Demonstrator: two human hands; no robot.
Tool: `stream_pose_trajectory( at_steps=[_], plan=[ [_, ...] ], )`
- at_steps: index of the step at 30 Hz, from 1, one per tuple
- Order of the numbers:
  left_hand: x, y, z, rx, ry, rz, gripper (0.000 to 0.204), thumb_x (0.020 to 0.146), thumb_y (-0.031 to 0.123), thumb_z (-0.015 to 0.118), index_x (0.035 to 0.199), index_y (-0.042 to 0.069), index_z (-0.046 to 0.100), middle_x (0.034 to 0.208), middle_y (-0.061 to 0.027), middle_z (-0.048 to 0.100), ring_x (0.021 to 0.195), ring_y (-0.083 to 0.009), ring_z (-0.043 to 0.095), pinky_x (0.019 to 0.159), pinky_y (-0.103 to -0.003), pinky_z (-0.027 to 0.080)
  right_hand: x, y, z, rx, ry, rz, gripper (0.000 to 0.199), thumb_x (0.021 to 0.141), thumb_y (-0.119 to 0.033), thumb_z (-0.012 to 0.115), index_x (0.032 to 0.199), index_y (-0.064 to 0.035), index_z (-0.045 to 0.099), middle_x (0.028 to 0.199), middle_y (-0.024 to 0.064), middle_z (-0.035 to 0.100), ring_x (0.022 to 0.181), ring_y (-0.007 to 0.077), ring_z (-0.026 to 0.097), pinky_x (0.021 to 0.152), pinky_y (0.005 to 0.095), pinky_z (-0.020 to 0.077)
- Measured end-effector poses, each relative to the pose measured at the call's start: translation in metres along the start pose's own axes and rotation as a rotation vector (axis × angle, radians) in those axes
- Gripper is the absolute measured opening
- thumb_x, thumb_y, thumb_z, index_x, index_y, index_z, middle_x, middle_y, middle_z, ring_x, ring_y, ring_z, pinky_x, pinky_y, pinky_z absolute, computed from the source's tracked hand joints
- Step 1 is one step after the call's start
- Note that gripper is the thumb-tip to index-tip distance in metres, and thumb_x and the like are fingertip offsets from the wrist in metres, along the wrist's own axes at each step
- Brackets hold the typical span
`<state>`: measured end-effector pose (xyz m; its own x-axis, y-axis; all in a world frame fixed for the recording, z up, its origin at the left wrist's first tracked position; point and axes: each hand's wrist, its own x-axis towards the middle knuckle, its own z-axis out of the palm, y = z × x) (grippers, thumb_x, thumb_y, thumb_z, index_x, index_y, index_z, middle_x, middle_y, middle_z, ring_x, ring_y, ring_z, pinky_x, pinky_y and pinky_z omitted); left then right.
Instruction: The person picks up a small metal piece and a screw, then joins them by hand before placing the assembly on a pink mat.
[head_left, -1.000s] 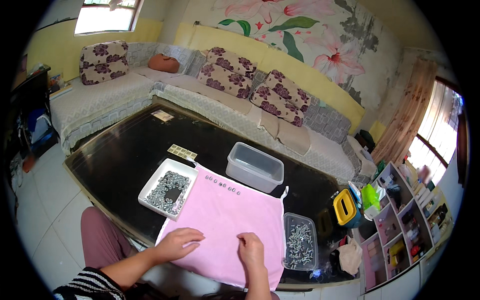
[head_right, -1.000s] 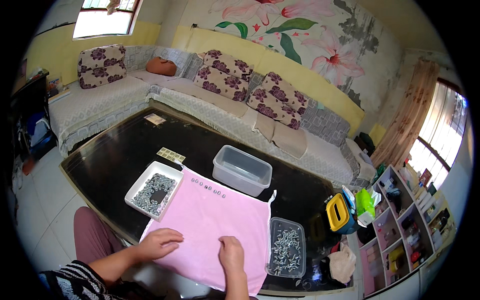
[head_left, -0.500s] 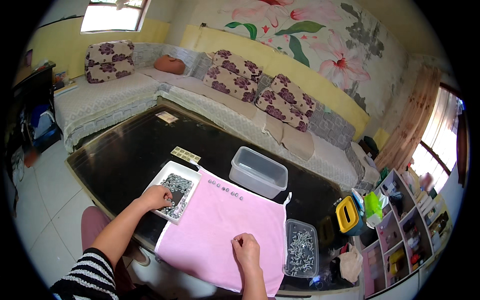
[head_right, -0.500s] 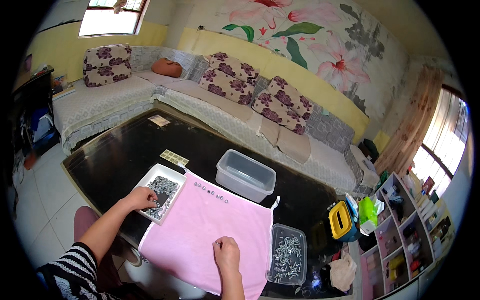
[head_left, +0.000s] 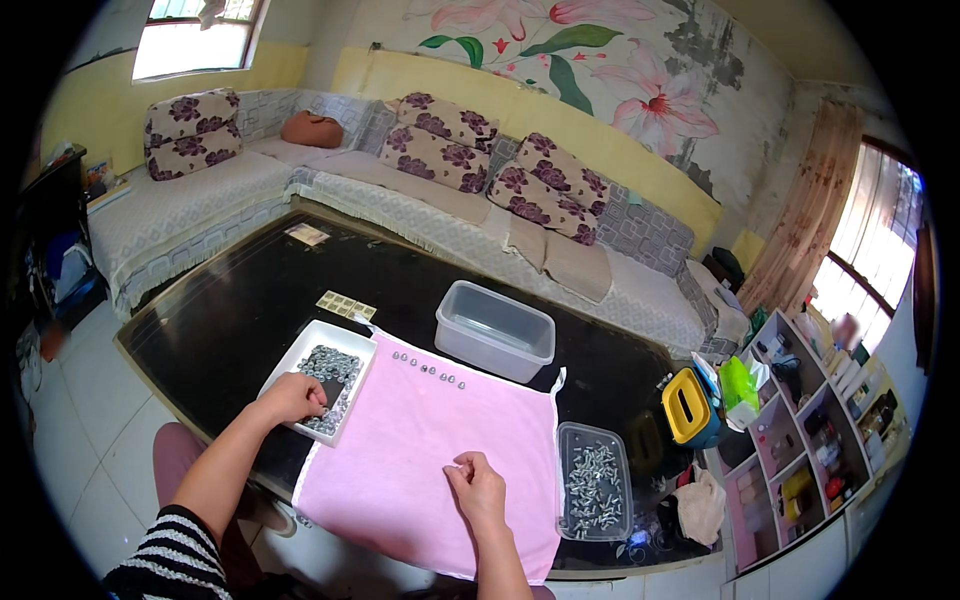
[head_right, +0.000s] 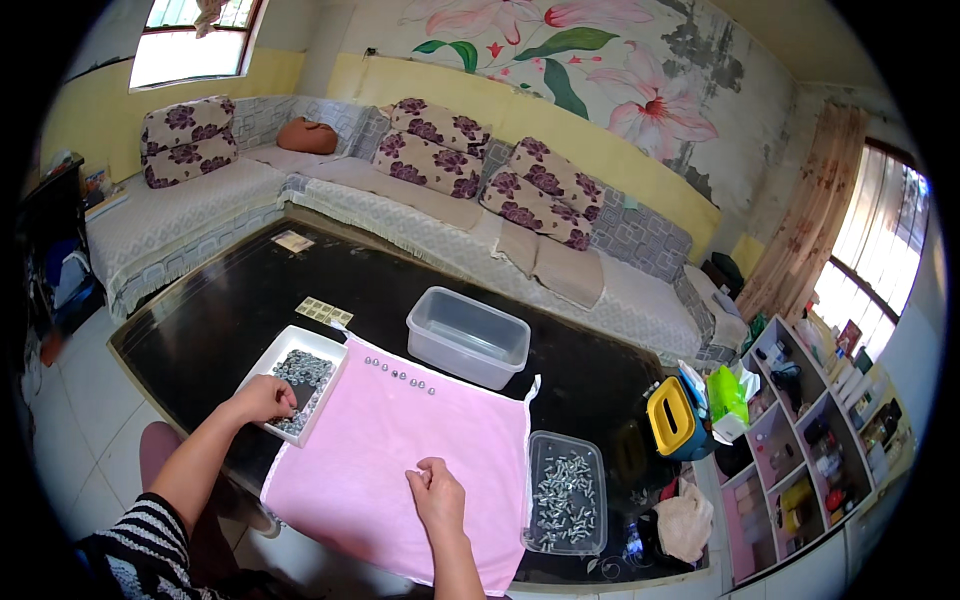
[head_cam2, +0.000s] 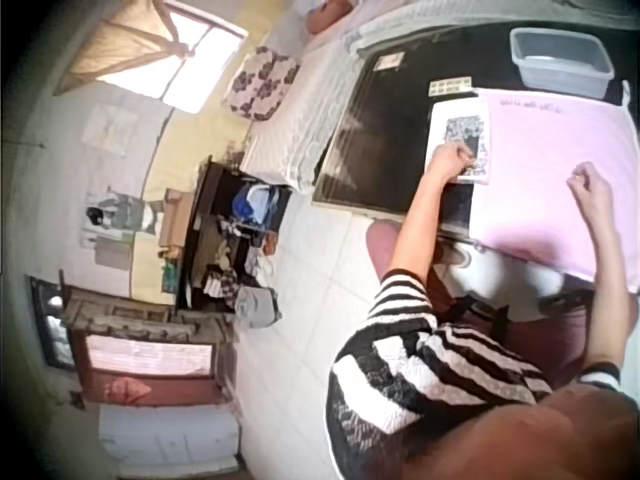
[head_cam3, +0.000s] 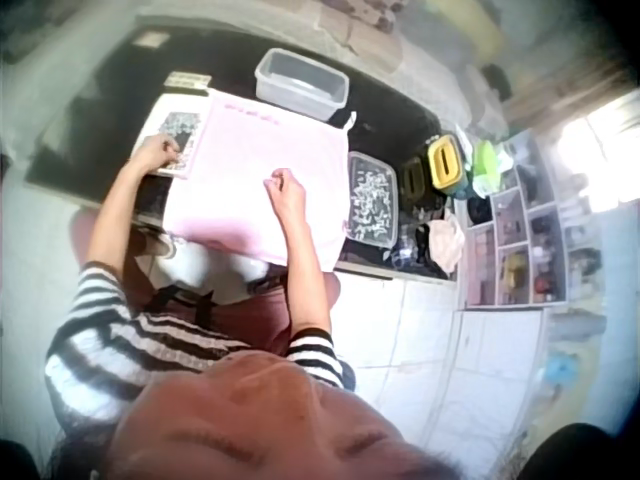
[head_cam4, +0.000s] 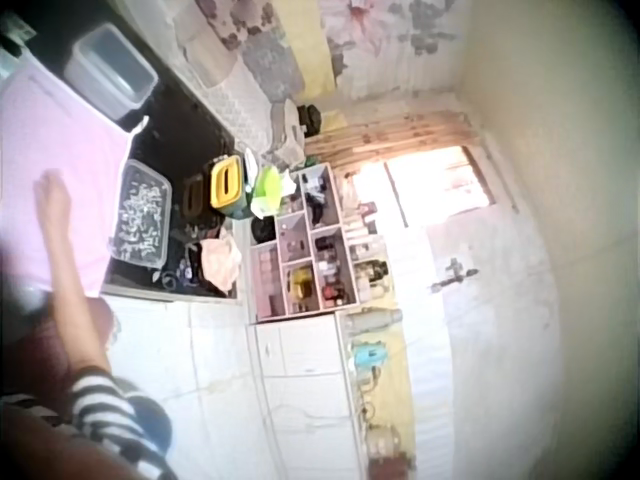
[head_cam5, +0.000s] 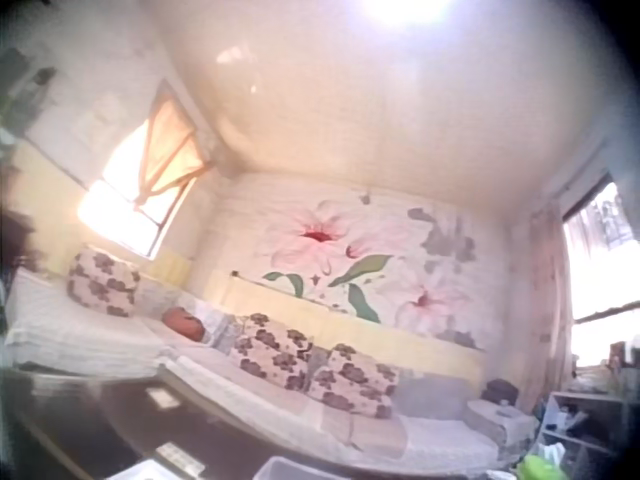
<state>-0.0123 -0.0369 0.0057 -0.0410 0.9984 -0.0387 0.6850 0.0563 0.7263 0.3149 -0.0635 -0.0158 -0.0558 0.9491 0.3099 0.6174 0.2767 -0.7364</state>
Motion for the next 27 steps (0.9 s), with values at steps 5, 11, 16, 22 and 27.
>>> stream_pose_trajectory(
  at_steps=[5,11,16,22,27],
  plan=[
    [-0.011,0.018,-0.004,-0.404,0.297,0.022,0.009,0.070,0.002,0.067,0.078,0.000,0.064,0.068,-0.0042,0.062,0.061,-0.0073,0.057,0.057,-0.021,0.046,0.001,-0.005,-0.001,0.061,-0.024,0.089,0.021,0.071,-0.018,0.070,0.075,-0.0026,0.057,0.059,0.0046,0.054,0.052,0.0138,0.052,0.052,0.0268,0.0440],
    [-0.023,0.092,0.038,-0.669,-0.032,0.029,0.014,0.072,0.002,0.067,0.084,-0.003,0.062,0.077,-0.0089,0.064,0.073,-0.0123,0.062,0.064,-0.023,0.050,-0.002,0.015,0.007,0.291,-0.105,0.162,0.015,0.072,-0.012,0.069,0.078,-0.0016,0.060,0.060,0.0025,0.057,0.054,0.0077,0.051,0.054,0.0222,0.0442],
    [0.001,0.088,0.124,-0.933,-0.262,0.099,0.014,0.075,0.001,0.064,0.088,-0.004,0.062,0.084,-0.0112,0.064,0.075,-0.0136,0.061,0.068,-0.024,0.050,0.000,-0.001,0.009,0.294,-0.082,0.121,0.012,0.074,-0.007,0.067,0.078,0.0009,0.059,0.067,0.0015,0.060,0.061,0.0053,0.053,0.057,0.0193,0.0446],
    [-0.003,0.092,0.161,-0.700,-0.241,0.216,0.014,0.078,0.001,0.060,0.092,-0.004,0.062,0.086,-0.0095,0.064,0.080,-0.0123,0.060,0.071,-0.024,0.050,-0.005,-0.006,0.005,0.197,0.023,0.034,0.014,0.076,-0.009,0.066,0.081,0.0002,0.057,0.067,0.0044,0.061,0.060,0.0079,0.055,0.057,0.0218,0.0463],
    [0.000,0.084,0.159,-0.926,-0.281,0.173,0.015,0.078,0.000,0.060,0.093,-0.004,0.062,0.087,-0.0096,0.064,0.081,-0.0125,0.060,0.072,-0.024,0.049,-0.006,0.002,0.013,0.205,0.011,0.004,0.013,0.077,-0.009,0.065,0.079,-0.0001,0.055,0.067,0.0049,0.060,0.060,0.0092,0.056,0.057,0.0217,0.0467]
  ],
)
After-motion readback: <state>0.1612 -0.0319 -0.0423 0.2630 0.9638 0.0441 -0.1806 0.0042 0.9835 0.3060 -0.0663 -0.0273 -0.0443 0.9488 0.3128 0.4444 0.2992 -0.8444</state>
